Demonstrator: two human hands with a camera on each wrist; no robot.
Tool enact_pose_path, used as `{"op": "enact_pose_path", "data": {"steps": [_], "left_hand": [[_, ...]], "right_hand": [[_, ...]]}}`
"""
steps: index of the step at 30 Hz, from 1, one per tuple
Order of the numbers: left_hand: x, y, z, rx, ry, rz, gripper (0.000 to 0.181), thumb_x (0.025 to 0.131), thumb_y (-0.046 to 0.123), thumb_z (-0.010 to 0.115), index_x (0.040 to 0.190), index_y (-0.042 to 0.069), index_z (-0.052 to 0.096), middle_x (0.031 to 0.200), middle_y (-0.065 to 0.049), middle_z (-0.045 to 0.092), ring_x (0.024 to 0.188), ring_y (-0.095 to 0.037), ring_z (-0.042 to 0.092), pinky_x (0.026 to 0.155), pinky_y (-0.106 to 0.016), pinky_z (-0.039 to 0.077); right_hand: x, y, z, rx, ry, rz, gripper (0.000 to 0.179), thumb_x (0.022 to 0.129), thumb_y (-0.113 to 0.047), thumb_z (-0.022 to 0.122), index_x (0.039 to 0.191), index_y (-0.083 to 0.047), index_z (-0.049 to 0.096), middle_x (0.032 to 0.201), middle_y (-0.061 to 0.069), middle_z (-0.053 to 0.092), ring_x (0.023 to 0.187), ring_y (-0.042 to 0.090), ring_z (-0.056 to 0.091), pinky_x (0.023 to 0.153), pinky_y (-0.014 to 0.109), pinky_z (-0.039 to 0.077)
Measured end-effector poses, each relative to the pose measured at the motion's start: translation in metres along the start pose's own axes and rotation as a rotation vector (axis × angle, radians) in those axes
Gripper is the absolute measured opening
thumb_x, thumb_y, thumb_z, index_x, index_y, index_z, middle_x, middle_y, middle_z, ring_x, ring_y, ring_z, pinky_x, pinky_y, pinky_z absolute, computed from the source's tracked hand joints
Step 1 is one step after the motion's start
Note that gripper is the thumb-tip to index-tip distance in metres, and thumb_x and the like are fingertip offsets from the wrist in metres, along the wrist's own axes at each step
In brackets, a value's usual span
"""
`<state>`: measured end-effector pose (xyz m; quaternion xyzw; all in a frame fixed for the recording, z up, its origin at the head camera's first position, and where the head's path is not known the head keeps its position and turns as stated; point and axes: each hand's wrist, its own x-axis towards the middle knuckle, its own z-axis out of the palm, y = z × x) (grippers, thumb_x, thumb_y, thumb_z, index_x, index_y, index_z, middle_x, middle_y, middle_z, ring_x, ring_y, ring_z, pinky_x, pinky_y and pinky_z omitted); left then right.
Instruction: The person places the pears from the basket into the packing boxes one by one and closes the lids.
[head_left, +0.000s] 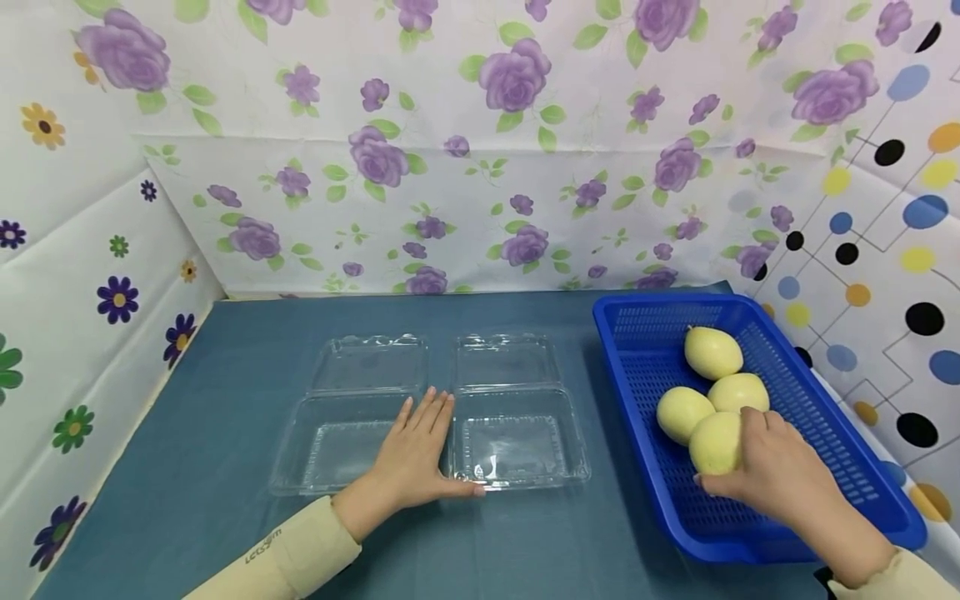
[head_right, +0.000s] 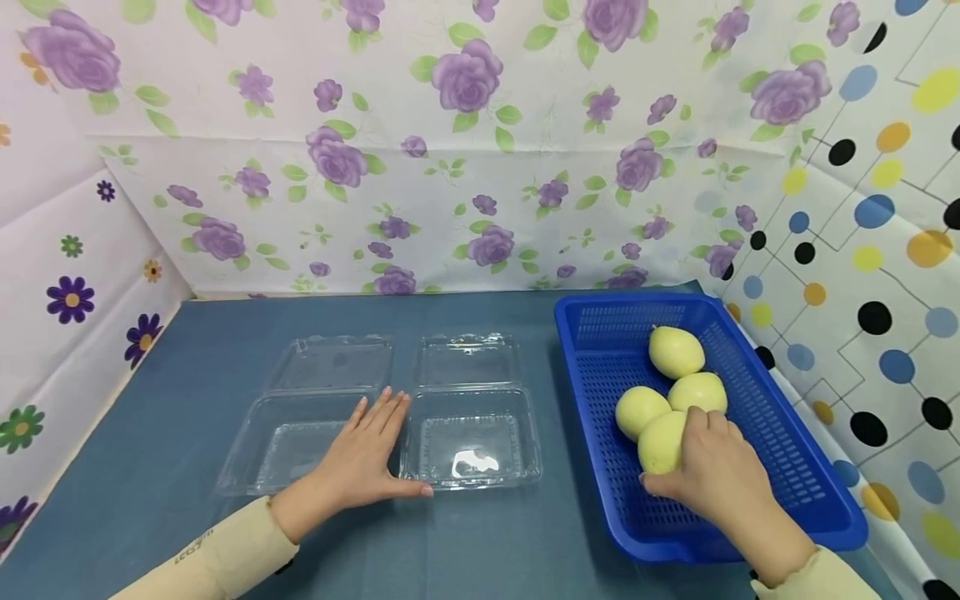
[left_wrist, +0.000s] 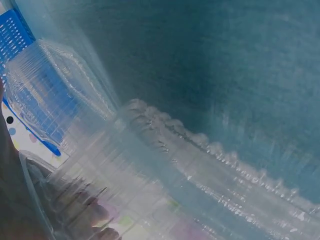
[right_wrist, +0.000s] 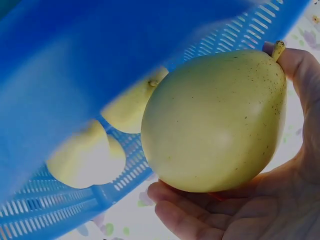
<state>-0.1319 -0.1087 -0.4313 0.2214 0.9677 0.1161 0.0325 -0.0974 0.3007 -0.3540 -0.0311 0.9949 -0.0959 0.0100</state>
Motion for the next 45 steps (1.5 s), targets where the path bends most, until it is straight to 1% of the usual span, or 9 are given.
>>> {"op": "enact_pose_path", "data": {"steps": [6,9,13,18,23,29,37,42,45], "left_hand": [[0.0,-0.001,0.004,0.018,0.009,0.015,0.124,0.065,0.08,0.061,0.149,-0.002,0.022,0.155,-0.018,0.024,0.146,-0.032,0.015,0.118,-0.051,0.01],[-0.001,-0.002,0.005,0.005,0.013,0.019,0.125,0.064,0.08,0.062,0.149,-0.003,0.023,0.155,-0.019,0.025,0.146,-0.033,0.015,0.118,-0.052,0.011],[-0.003,-0.002,0.005,-0.014,0.014,0.024,0.123,0.065,0.078,0.062,0.149,-0.004,0.024,0.154,-0.019,0.026,0.146,-0.033,0.016,0.118,-0.052,0.011],[-0.005,-0.002,0.007,-0.009,0.022,0.016,0.119,0.069,0.078,0.06,0.149,-0.002,0.024,0.155,-0.018,0.026,0.145,-0.032,0.017,0.117,-0.053,0.012],[-0.005,-0.003,0.01,-0.006,0.035,0.025,0.116,0.071,0.079,0.057,0.149,0.0,0.024,0.155,-0.017,0.025,0.146,-0.031,0.017,0.117,-0.053,0.012],[-0.005,-0.005,0.011,0.004,0.044,0.029,0.117,0.07,0.079,0.056,0.15,0.0,0.024,0.156,-0.016,0.025,0.146,-0.031,0.018,0.117,-0.053,0.013],[-0.004,-0.006,0.01,-0.014,0.043,0.031,0.117,0.07,0.079,0.058,0.149,-0.001,0.025,0.155,-0.017,0.025,0.145,-0.031,0.019,0.117,-0.054,0.014],[-0.003,-0.006,0.01,-0.023,0.041,0.028,0.119,0.069,0.078,0.06,0.15,-0.001,0.023,0.155,-0.016,0.025,0.145,-0.031,0.02,0.117,-0.054,0.014],[-0.003,-0.006,0.011,-0.031,0.034,0.029,0.119,0.068,0.078,0.061,0.15,-0.001,0.023,0.156,-0.016,0.025,0.145,-0.031,0.021,0.117,-0.055,0.013]], "right_hand": [[0.002,-0.009,-0.005,-0.007,0.026,-0.019,0.097,0.056,-0.052,0.084,0.11,0.017,0.042,0.087,0.027,0.051,0.072,0.034,0.049,0.053,0.042,0.041],[0.004,-0.014,-0.007,-0.013,0.037,-0.028,0.097,0.056,-0.053,0.084,0.11,0.017,0.042,0.09,0.029,0.051,0.074,0.036,0.05,0.054,0.043,0.042],[0.007,-0.021,-0.01,-0.022,0.057,-0.05,0.094,0.056,-0.051,0.084,0.109,0.016,0.043,0.085,0.025,0.051,0.071,0.034,0.049,0.053,0.042,0.041],[0.01,-0.033,-0.012,-0.023,0.066,-0.073,0.094,0.057,-0.05,0.084,0.111,0.016,0.043,0.083,0.022,0.051,0.07,0.031,0.048,0.053,0.04,0.041],[0.011,-0.042,-0.013,-0.011,0.07,-0.078,0.098,0.057,-0.049,0.085,0.116,0.017,0.042,0.087,0.025,0.052,0.071,0.03,0.05,0.055,0.043,0.044],[0.012,-0.051,-0.014,0.001,0.078,-0.098,0.103,0.057,-0.048,0.085,0.122,0.018,0.04,0.095,0.03,0.053,0.078,0.034,0.053,0.058,0.047,0.047],[0.015,-0.064,-0.014,0.027,0.099,-0.153,0.101,0.057,-0.046,0.086,0.123,0.016,0.042,0.102,0.031,0.054,0.082,0.036,0.054,0.06,0.047,0.049],[0.018,-0.073,-0.013,0.044,0.077,-0.179,0.102,0.059,-0.045,0.085,0.127,0.016,0.04,0.107,0.034,0.053,0.088,0.041,0.055,0.064,0.05,0.05],[0.02,-0.077,-0.012,0.051,0.063,-0.191,0.101,0.06,-0.044,0.085,0.127,0.016,0.04,0.108,0.034,0.053,0.09,0.041,0.055,0.065,0.05,0.05]]}}
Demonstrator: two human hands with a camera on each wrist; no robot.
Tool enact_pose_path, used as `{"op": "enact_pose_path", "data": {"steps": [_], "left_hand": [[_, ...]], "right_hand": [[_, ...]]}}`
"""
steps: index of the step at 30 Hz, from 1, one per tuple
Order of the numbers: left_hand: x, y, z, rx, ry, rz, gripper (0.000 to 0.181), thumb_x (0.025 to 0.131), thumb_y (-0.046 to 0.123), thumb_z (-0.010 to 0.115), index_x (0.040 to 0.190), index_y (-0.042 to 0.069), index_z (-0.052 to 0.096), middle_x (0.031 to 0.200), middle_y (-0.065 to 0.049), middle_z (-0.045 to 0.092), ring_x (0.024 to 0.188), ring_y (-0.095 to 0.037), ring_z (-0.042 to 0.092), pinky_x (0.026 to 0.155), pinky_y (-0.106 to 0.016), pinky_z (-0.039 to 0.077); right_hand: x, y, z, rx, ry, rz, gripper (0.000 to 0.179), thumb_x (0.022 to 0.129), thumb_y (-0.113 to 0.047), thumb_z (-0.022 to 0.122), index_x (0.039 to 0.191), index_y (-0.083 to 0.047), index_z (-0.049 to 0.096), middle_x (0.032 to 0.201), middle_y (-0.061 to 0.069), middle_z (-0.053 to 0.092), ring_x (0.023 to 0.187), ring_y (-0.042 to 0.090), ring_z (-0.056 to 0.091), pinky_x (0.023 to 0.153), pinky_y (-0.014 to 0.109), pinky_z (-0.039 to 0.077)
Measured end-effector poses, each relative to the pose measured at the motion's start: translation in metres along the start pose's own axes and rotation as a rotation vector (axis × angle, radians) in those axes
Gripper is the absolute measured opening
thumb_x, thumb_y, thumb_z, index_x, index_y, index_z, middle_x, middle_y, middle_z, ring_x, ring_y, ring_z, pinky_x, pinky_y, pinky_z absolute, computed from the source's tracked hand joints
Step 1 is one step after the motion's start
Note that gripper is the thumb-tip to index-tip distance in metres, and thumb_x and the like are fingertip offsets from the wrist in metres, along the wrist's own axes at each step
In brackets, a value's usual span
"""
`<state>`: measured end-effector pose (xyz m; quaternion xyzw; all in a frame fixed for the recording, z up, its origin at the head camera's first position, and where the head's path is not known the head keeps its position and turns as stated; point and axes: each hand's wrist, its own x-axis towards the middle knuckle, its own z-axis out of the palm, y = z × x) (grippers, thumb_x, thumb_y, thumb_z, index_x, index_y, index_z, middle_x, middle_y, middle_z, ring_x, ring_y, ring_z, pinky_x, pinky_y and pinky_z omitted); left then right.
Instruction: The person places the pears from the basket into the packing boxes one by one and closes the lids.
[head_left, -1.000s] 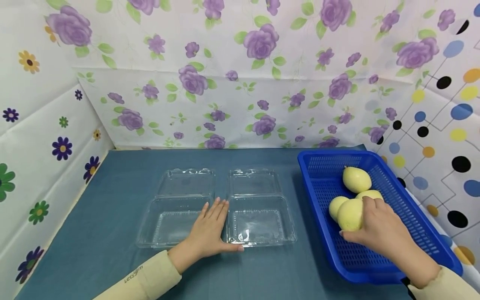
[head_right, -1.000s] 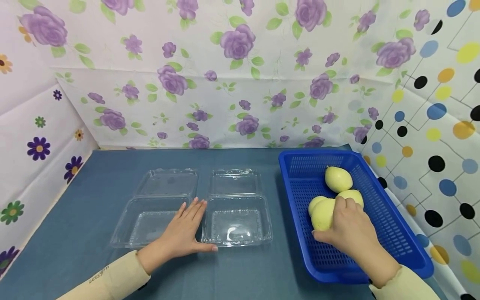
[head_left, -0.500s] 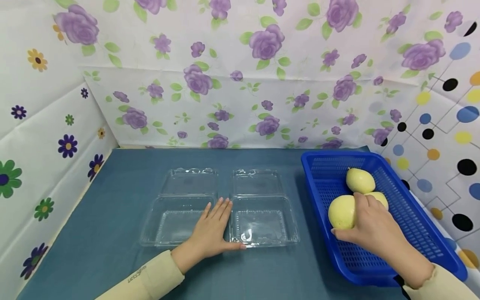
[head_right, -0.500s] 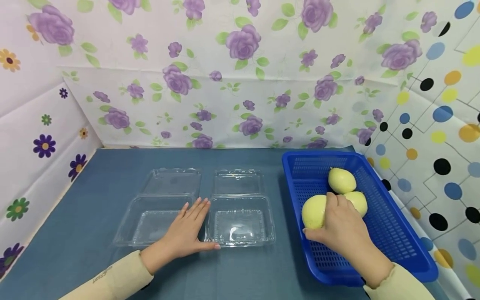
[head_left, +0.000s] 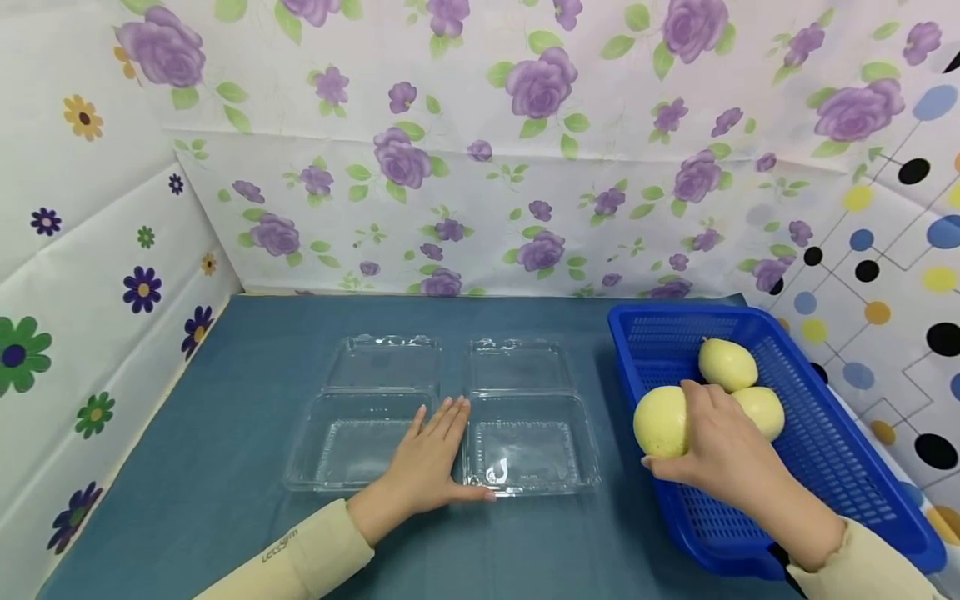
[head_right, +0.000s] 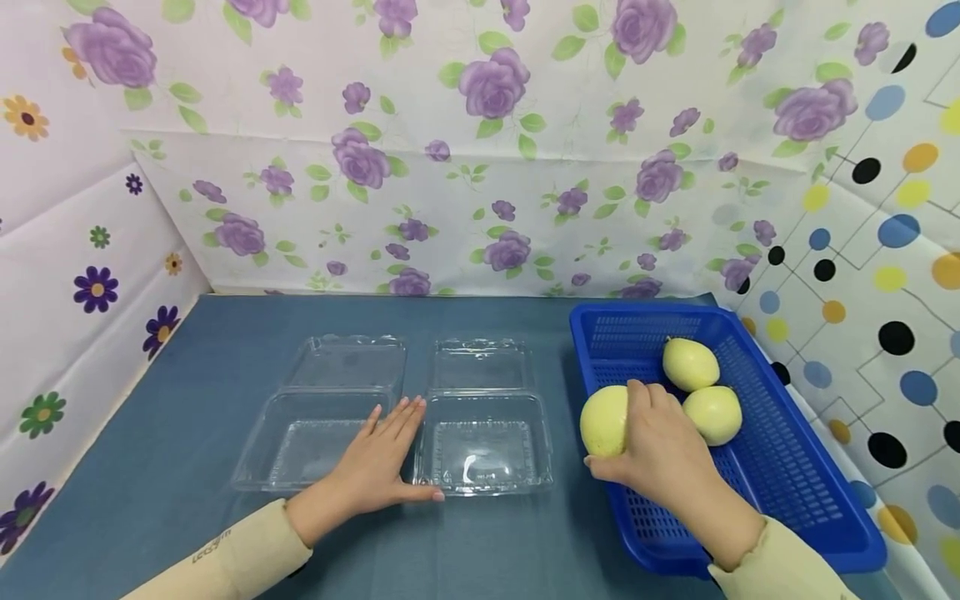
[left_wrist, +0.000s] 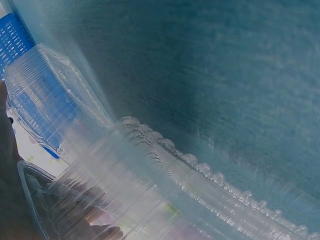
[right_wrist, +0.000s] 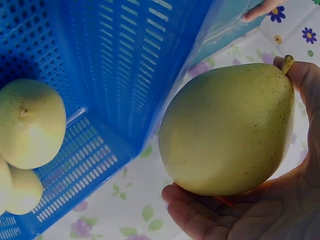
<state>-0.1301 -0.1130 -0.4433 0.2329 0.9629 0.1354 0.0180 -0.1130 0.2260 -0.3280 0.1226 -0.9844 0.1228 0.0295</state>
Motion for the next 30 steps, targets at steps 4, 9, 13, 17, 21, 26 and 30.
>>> {"op": "enact_pose_path", "data": {"steps": [4,9,13,17,21,26,30], "left_hand": [[0.001,0.0,0.001,-0.014,-0.009,-0.003,0.119,0.069,0.077,0.061,0.15,-0.001,0.022,0.156,-0.016,0.024,0.145,-0.032,0.02,0.117,-0.055,0.012],[0.0,0.0,0.001,-0.018,-0.017,0.0,0.12,0.069,0.077,0.061,0.15,-0.001,0.021,0.156,-0.016,0.023,0.145,-0.032,0.02,0.117,-0.055,0.012],[0.0,0.0,0.0,-0.006,-0.016,0.011,0.12,0.069,0.078,0.06,0.15,-0.002,0.022,0.156,-0.017,0.024,0.145,-0.032,0.021,0.116,-0.056,0.013],[0.0,0.0,0.0,0.0,-0.01,0.015,0.12,0.069,0.078,0.06,0.15,-0.002,0.022,0.156,-0.016,0.025,0.145,-0.032,0.021,0.116,-0.056,0.014],[0.001,0.0,0.001,0.001,-0.004,0.017,0.12,0.069,0.078,0.06,0.15,-0.001,0.022,0.156,-0.016,0.024,0.145,-0.032,0.021,0.116,-0.055,0.014],[0.001,-0.001,0.002,-0.007,-0.007,0.014,0.119,0.069,0.078,0.06,0.15,-0.001,0.022,0.156,-0.016,0.024,0.145,-0.032,0.02,0.116,-0.055,0.014],[0.001,-0.001,0.003,-0.013,-0.009,0.011,0.119,0.069,0.078,0.06,0.15,-0.001,0.022,0.156,-0.016,0.024,0.145,-0.032,0.02,0.116,-0.055,0.014]], "right_hand": [[0.004,-0.006,0.002,0.008,-0.005,-0.024,0.1,0.061,-0.042,0.085,0.128,0.016,0.04,0.109,0.033,0.054,0.093,0.041,0.056,0.069,0.051,0.05],[0.01,-0.014,0.007,0.01,-0.011,-0.044,0.101,0.06,-0.043,0.086,0.129,0.016,0.04,0.112,0.033,0.054,0.095,0.042,0.056,0.073,0.053,0.05],[0.014,-0.02,0.012,0.033,-0.018,-0.054,0.102,0.06,-0.043,0.086,0.13,0.015,0.04,0.112,0.032,0.054,0.095,0.04,0.056,0.074,0.052,0.051],[0.016,-0.025,0.017,0.048,-0.023,-0.065,0.103,0.06,-0.044,0.086,0.13,0.016,0.04,0.114,0.032,0.053,0.099,0.041,0.055,0.076,0.053,0.05],[0.018,-0.03,0.02,0.054,-0.016,-0.077,0.102,0.06,-0.043,0.086,0.13,0.016,0.04,0.114,0.031,0.054,0.102,0.042,0.054,0.08,0.055,0.049],[0.022,-0.037,0.025,0.055,-0.03,-0.088,0.102,0.06,-0.043,0.086,0.131,0.014,0.041,0.114,0.028,0.055,0.103,0.041,0.054,0.082,0.055,0.048],[0.024,-0.043,0.028,0.046,-0.034,-0.095,0.101,0.06,-0.044,0.086,0.13,0.014,0.042,0.113,0.026,0.055,0.102,0.04,0.055,0.082,0.054,0.049]]}}
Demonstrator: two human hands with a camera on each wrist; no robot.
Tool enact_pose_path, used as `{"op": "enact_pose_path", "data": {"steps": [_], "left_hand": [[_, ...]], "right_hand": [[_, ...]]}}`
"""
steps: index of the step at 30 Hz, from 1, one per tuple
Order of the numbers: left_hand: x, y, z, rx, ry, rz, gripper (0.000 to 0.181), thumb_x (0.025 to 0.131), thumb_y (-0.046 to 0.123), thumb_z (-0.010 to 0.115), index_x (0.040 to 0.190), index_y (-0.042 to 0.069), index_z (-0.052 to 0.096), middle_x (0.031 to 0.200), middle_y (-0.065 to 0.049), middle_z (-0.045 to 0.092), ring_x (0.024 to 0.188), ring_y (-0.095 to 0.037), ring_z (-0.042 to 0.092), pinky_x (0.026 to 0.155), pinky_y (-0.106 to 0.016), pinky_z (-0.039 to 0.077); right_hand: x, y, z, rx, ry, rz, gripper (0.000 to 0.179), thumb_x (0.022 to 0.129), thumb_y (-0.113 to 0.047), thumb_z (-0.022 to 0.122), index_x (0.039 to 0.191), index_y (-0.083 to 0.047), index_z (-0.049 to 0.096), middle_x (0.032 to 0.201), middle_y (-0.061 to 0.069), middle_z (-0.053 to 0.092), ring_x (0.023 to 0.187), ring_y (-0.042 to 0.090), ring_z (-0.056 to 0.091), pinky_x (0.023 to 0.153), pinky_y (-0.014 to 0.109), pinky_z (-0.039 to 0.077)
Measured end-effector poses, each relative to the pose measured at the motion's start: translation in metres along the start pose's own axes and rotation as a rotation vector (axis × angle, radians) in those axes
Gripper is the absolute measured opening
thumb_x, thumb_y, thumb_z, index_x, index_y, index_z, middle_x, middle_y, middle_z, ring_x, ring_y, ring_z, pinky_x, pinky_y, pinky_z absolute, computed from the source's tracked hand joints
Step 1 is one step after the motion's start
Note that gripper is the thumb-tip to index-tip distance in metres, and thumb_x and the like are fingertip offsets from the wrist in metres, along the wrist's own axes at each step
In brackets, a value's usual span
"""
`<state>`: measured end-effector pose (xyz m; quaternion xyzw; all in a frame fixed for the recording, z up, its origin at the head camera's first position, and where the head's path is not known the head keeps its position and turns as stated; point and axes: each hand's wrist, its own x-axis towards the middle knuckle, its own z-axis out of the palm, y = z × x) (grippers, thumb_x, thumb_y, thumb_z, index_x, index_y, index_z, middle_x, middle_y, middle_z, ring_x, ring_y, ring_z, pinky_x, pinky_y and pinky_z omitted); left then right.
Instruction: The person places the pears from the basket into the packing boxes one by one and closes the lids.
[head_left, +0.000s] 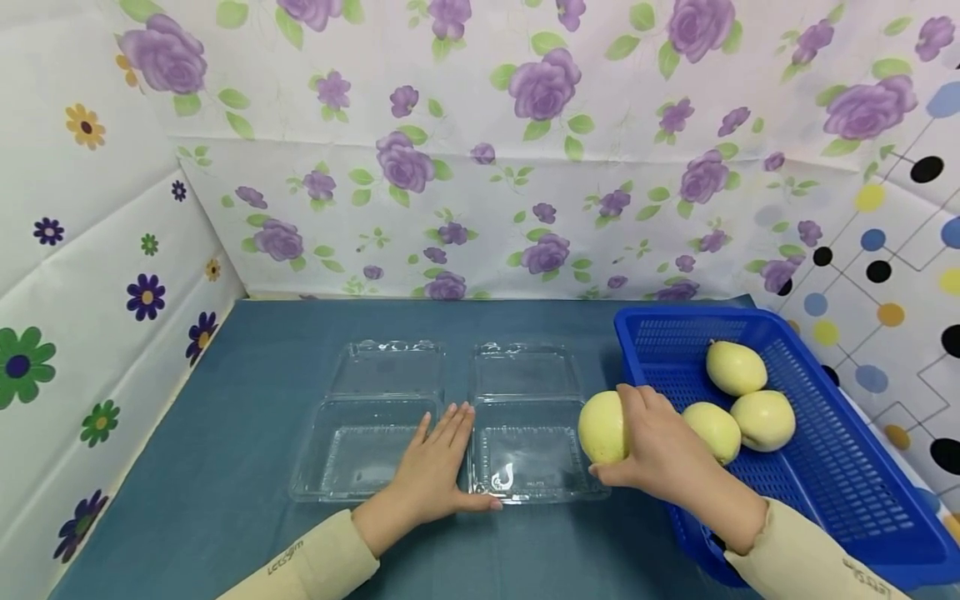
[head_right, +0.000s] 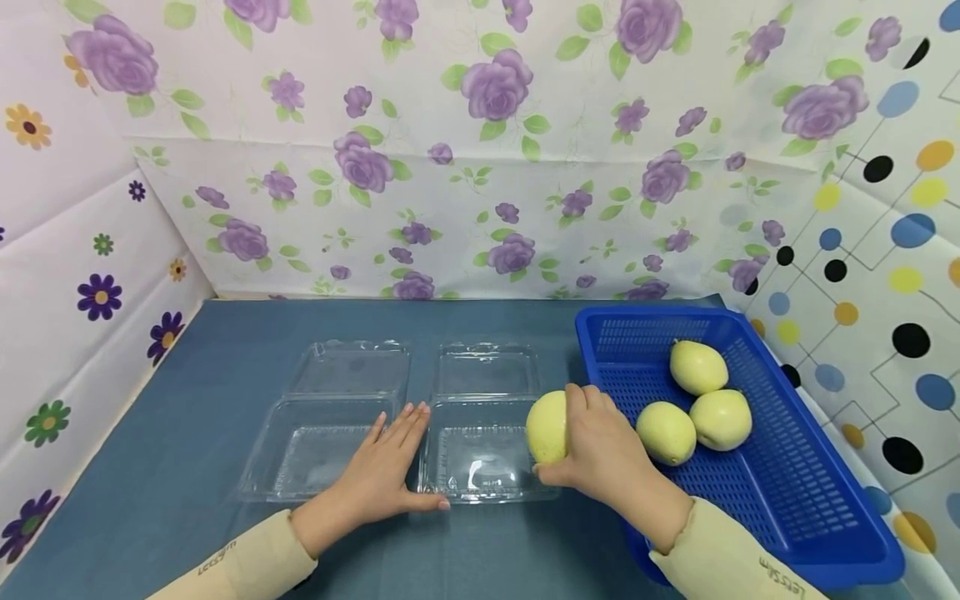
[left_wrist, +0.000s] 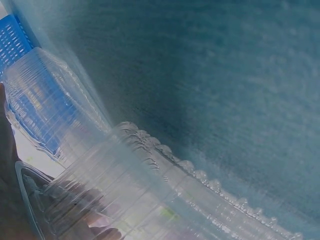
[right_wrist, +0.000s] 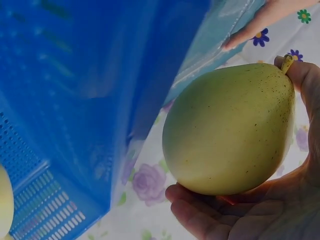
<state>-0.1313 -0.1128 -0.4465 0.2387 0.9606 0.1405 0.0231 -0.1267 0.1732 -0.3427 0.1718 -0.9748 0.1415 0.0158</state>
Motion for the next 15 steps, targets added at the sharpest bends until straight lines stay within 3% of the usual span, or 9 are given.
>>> {"op": "enact_pose_path", "data": {"steps": [15], "left_hand": [[-0.001,-0.001,0.003,0.008,0.017,0.008,0.119,0.069,0.077,0.06,0.149,-0.003,0.022,0.155,-0.018,0.025,0.144,-0.033,0.021,0.115,-0.053,0.021]], "right_hand": [[0.017,-0.017,0.007,-0.006,0.031,-0.058,0.098,0.058,-0.041,0.087,0.128,0.013,0.045,0.114,0.026,0.056,0.099,0.037,0.056,0.079,0.053,0.051]]}}
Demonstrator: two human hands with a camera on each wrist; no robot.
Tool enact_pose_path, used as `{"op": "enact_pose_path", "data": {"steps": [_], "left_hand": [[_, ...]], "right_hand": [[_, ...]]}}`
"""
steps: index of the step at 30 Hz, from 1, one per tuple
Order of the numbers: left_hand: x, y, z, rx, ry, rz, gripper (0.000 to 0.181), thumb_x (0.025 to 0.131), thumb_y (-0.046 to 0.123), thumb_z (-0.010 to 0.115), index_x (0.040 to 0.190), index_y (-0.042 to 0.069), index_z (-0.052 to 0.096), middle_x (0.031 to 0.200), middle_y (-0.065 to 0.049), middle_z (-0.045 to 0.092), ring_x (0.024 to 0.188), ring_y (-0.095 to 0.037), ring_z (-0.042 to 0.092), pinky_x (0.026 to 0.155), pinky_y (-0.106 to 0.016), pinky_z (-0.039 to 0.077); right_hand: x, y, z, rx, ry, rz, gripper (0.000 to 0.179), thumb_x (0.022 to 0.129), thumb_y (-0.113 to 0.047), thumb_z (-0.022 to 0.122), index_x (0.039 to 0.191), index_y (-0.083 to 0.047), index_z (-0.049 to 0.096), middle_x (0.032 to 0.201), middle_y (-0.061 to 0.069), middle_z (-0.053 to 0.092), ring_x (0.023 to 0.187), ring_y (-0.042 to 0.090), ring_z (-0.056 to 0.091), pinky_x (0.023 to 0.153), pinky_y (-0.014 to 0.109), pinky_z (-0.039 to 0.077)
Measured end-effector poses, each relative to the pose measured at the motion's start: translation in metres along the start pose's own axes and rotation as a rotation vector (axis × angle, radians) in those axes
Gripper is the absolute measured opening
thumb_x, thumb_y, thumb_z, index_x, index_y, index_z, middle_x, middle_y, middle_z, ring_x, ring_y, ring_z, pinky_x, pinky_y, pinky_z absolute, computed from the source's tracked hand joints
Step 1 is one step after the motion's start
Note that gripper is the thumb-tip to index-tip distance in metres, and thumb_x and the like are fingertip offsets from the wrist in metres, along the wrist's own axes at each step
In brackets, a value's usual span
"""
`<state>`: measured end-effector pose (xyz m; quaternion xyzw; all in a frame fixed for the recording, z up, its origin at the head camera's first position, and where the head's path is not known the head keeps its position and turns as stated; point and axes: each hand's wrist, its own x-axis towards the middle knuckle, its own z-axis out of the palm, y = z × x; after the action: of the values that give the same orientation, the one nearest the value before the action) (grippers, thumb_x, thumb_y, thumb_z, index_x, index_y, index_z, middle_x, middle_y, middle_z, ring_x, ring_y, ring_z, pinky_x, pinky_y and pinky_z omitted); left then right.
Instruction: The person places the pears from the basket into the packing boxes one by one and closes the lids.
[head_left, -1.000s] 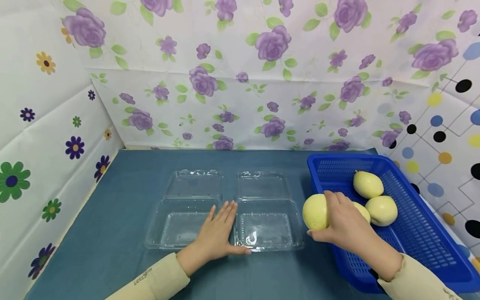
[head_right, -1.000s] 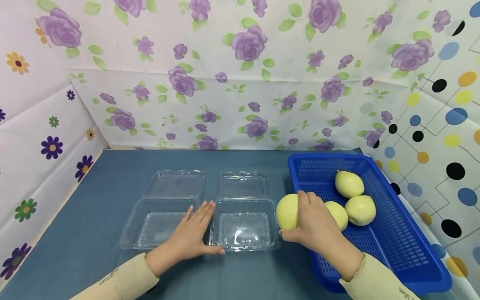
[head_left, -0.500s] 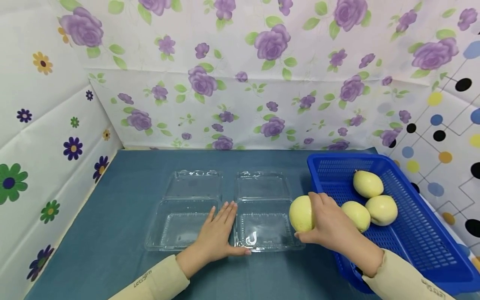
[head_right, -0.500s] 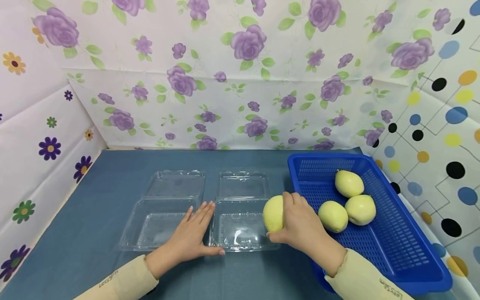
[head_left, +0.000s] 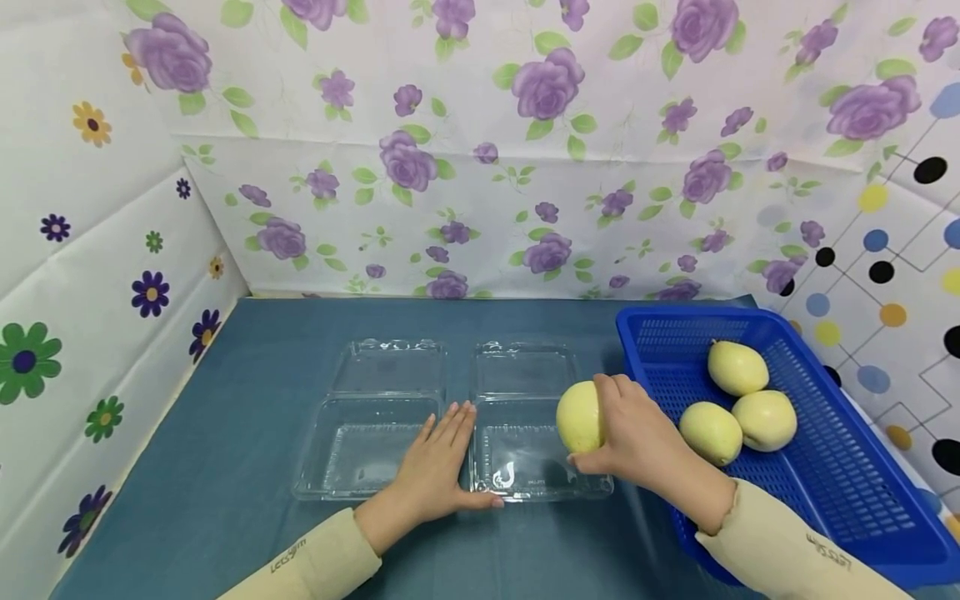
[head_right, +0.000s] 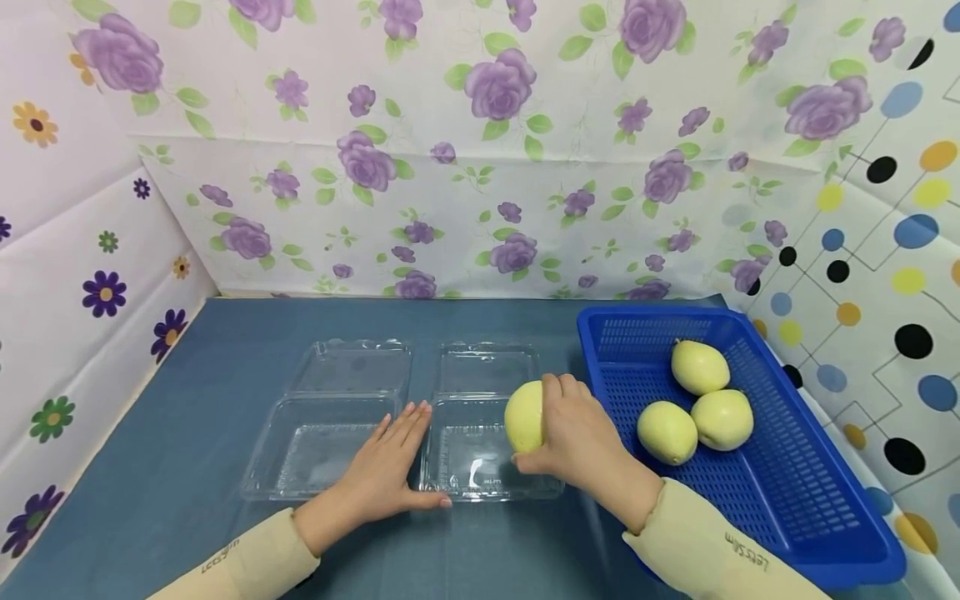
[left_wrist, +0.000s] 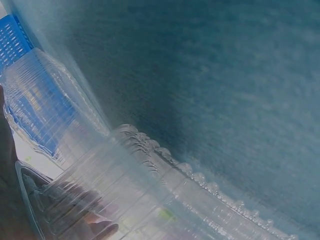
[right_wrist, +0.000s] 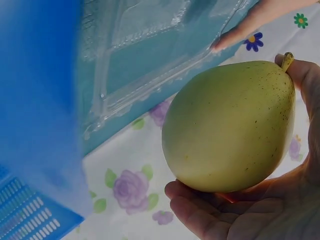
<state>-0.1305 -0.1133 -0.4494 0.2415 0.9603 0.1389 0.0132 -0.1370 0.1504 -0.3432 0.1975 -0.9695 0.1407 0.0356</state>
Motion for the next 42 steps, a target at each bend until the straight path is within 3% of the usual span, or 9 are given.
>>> {"op": "enact_pose_path", "data": {"steps": [7,12,30,42], "left_hand": [[0.001,0.0,0.001,-0.001,0.008,0.006,0.119,0.069,0.077,0.06,0.149,-0.002,0.023,0.155,-0.018,0.025,0.144,-0.033,0.022,0.114,-0.052,0.023],[0.002,0.0,0.0,-0.016,0.011,0.004,0.119,0.069,0.076,0.062,0.15,-0.002,0.022,0.155,-0.018,0.024,0.144,-0.033,0.021,0.115,-0.052,0.023],[-0.001,-0.002,-0.001,-0.001,0.021,-0.003,0.118,0.069,0.075,0.063,0.149,-0.003,0.024,0.155,-0.018,0.026,0.144,-0.033,0.022,0.114,-0.051,0.024],[-0.001,-0.001,0.0,0.011,0.02,0.009,0.116,0.069,0.075,0.062,0.148,-0.002,0.026,0.155,-0.017,0.027,0.144,-0.033,0.024,0.113,-0.052,0.026]], "right_hand": [[0.006,-0.012,0.007,0.003,0.013,-0.026,0.096,0.057,-0.04,0.088,0.127,0.012,0.046,0.112,0.024,0.057,0.098,0.034,0.056,0.079,0.05,0.052],[0.009,-0.02,0.013,0.017,-0.011,-0.03,0.097,0.056,-0.04,0.088,0.128,0.011,0.046,0.112,0.022,0.056,0.099,0.033,0.055,0.084,0.051,0.051],[0.025,-0.035,0.041,-0.01,-0.094,-0.075,0.094,0.054,-0.039,0.09,0.122,0.01,0.048,0.101,0.018,0.055,0.088,0.031,0.054,0.077,0.045,0.051],[0.032,-0.044,0.063,-0.012,-0.138,-0.075,0.094,0.055,-0.037,0.091,0.123,0.011,0.048,0.103,0.02,0.054,0.092,0.033,0.054,0.081,0.045,0.051]]}}
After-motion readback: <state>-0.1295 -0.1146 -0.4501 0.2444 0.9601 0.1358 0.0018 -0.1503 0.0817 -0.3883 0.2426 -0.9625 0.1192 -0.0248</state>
